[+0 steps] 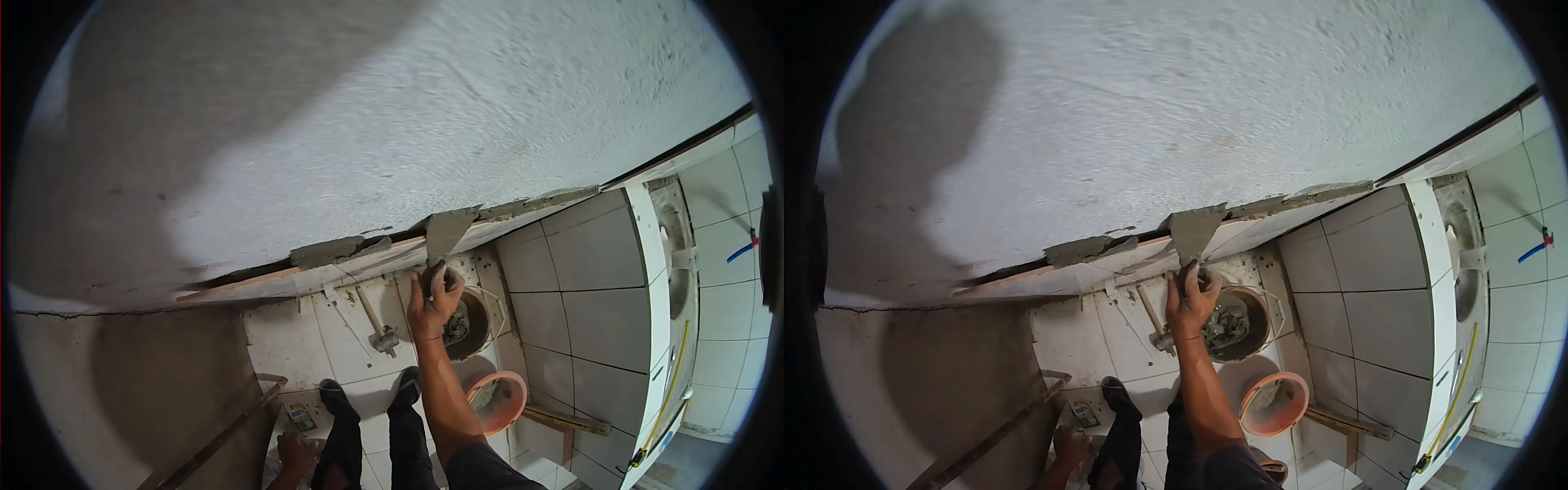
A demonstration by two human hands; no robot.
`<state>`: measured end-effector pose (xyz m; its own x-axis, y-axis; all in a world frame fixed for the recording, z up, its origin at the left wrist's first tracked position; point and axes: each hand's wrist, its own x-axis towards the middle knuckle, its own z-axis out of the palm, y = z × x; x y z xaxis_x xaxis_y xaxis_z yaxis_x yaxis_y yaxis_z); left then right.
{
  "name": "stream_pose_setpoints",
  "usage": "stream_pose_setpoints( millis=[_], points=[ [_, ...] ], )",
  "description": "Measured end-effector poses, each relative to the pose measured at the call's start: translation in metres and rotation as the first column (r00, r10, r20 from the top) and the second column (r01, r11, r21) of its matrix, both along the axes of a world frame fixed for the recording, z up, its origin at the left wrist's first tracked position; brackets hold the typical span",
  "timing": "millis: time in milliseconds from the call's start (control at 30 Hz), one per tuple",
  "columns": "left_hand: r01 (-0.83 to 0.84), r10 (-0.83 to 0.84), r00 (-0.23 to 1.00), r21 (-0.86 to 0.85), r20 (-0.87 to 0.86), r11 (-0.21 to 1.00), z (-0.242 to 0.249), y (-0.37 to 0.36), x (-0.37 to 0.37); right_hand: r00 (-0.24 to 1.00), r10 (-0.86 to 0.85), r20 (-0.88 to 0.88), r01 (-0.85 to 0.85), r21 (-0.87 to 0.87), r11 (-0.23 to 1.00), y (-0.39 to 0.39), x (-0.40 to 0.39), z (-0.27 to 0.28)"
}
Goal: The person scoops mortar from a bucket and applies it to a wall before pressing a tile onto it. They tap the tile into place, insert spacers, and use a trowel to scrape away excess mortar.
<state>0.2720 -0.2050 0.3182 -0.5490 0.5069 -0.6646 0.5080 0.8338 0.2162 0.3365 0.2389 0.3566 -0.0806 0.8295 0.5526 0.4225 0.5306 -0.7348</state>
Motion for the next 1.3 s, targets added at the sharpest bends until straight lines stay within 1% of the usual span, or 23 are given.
stream_pose_setpoints(
  millis=[100, 233, 300, 333, 400, 433, 500, 533, 567, 600, 633, 667, 700, 767, 833, 867, 933, 1100, 1167, 1200, 1233, 1267, 1300],
  points=[
    [-0.019, 0.018, 1.000, -0.032, -0.021, 0.999, -0.004, -0.026, -0.002, 0.996, 0.005, 0.084, -0.007, 0.023, 1.000, -0.004, 0.020, 0.010],
    [-0.036, 0.035, 0.999, -0.029, -0.027, 0.999, 0.005, -0.032, -0.002, 0.956, 0.097, 0.277, -0.090, -0.040, 0.995, -0.014, 0.060, 0.056],
    [-0.041, 0.040, 0.999, -0.017, -0.034, 0.999, 0.004, -0.039, -0.003, 0.916, 0.121, 0.382, -0.057, -0.174, 0.983, -0.020, 0.072, 0.104],
    [-0.051, 0.052, 0.998, 0.011, -0.043, 0.999, 0.003, -0.040, -0.005, 0.915, 0.119, 0.385, -0.058, -0.168, 0.984, -0.022, 0.075, 0.125],
    [-0.062, 0.064, 0.997, 0.048, -0.049, 0.997, 0.002, -0.042, -0.006, 0.868, 0.188, 0.461, -0.016, -0.352, 0.936, -0.025, 0.081, 0.156],
    [-0.052, 0.056, 0.996, 0.055, -0.069, 0.997, 0.002, -0.043, -0.006, 0.867, 0.185, 0.462, -0.017, -0.343, 0.939, -0.026, 0.084, 0.161],
    [-0.047, 0.053, 0.994, 0.065, -0.092, 0.997, 0.005, -0.040, -0.006, 0.918, 0.252, 0.307, -0.095, -0.448, 0.889, -0.031, 0.090, 0.165],
    [-0.068, 0.071, 0.994, 0.044, -0.082, 0.997, 0.010, -0.036, -0.006, 0.918, 0.254, 0.306, -0.098, -0.445, 0.890, -0.036, 0.090, 0.161],
    [-0.088, 0.089, 0.993, 0.021, -0.072, 0.996, 0.013, -0.034, -0.006, 0.977, 0.187, -0.105, -0.212, -0.611, 0.763, -0.040, 0.088, 0.151],
    [-0.088, 0.090, 0.993, 0.026, -0.073, 0.996, 0.013, -0.036, -0.007, 0.879, 0.016, -0.477, -0.383, -0.686, 0.619, -0.043, 0.085, 0.139],
    [-0.080, 0.085, 0.994, 0.062, -0.074, 0.995, 0.010, -0.038, -0.006, 0.878, 0.020, -0.478, -0.385, -0.681, 0.623, -0.045, 0.078, 0.123],
    [-0.074, 0.081, 0.994, 0.097, -0.076, 0.993, 0.008, -0.038, -0.006, 0.908, 0.084, -0.410, -0.302, -0.504, 0.809, -0.047, 0.066, 0.102],
    [-0.075, 0.083, 0.994, 0.101, -0.077, 0.992, 0.009, -0.035, -0.006, 0.937, 0.123, -0.326, -0.220, -0.282, 0.934, -0.050, 0.053, 0.080],
    [-0.073, 0.077, 0.995, 0.064, -0.056, 0.995, 0.012, -0.033, -0.008, 0.987, 0.092, -0.128, -0.109, -0.128, 0.986, -0.047, 0.025, 0.035],
    [-0.063, 0.070, 0.994, 0.093, -0.081, 0.994, 0.007, -0.038, -0.008, 0.997, 0.053, -0.055, -0.054, -0.008, 0.999, -0.041, -0.008, 0.029],
    [-0.053, 0.067, 0.992, 0.130, -0.107, 0.990, 0.006, -0.043, -0.007, 0.998, 0.048, -0.050, -0.049, -0.023, 0.999, -0.040, -0.015, 0.022],
    [-0.062, 0.072, 0.993, 0.106, -0.096, 0.992, 0.009, -0.046, -0.009, 0.997, 0.021, 0.072, -0.017, -0.053, 0.998, -0.038, -0.021, 0.012],
    [-0.081, 0.084, 0.994, 0.043, -0.074, 0.996, 0.015, -0.054, -0.008, 0.985, 0.069, 0.156, -0.055, -0.093, 0.994, -0.075, 0.033, 0.042],
    [-0.079, 0.081, 0.992, 0.027, -0.097, 0.996, 0.017, -0.054, -0.009, 0.996, 0.076, -0.043, -0.087, -0.479, 0.873, -0.086, 0.062, 0.054],
    [-0.077, 0.079, 0.993, 0.031, -0.092, 0.997, 0.018, -0.053, -0.009, 0.997, 0.074, -0.038, -0.083, -0.476, 0.875, -0.083, 0.066, 0.074],
    [-0.073, 0.078, 0.993, 0.050, -0.086, 0.996, 0.017, -0.052, -0.010, 0.957, -0.001, -0.289, -0.182, -0.607, 0.773, -0.080, 0.071, 0.097],
    [-0.071, 0.076, 0.994, 0.067, -0.079, 0.995, 0.017, -0.052, -0.009, 0.857, -0.119, -0.502, -0.313, -0.690, 0.653, -0.075, 0.074, 0.112],
    [-0.070, 0.075, 0.994, 0.066, -0.077, 0.995, 0.018, -0.050, -0.008, 0.858, -0.120, -0.500, -0.311, -0.691, 0.653, -0.064, 0.077, 0.117]
  ],
)
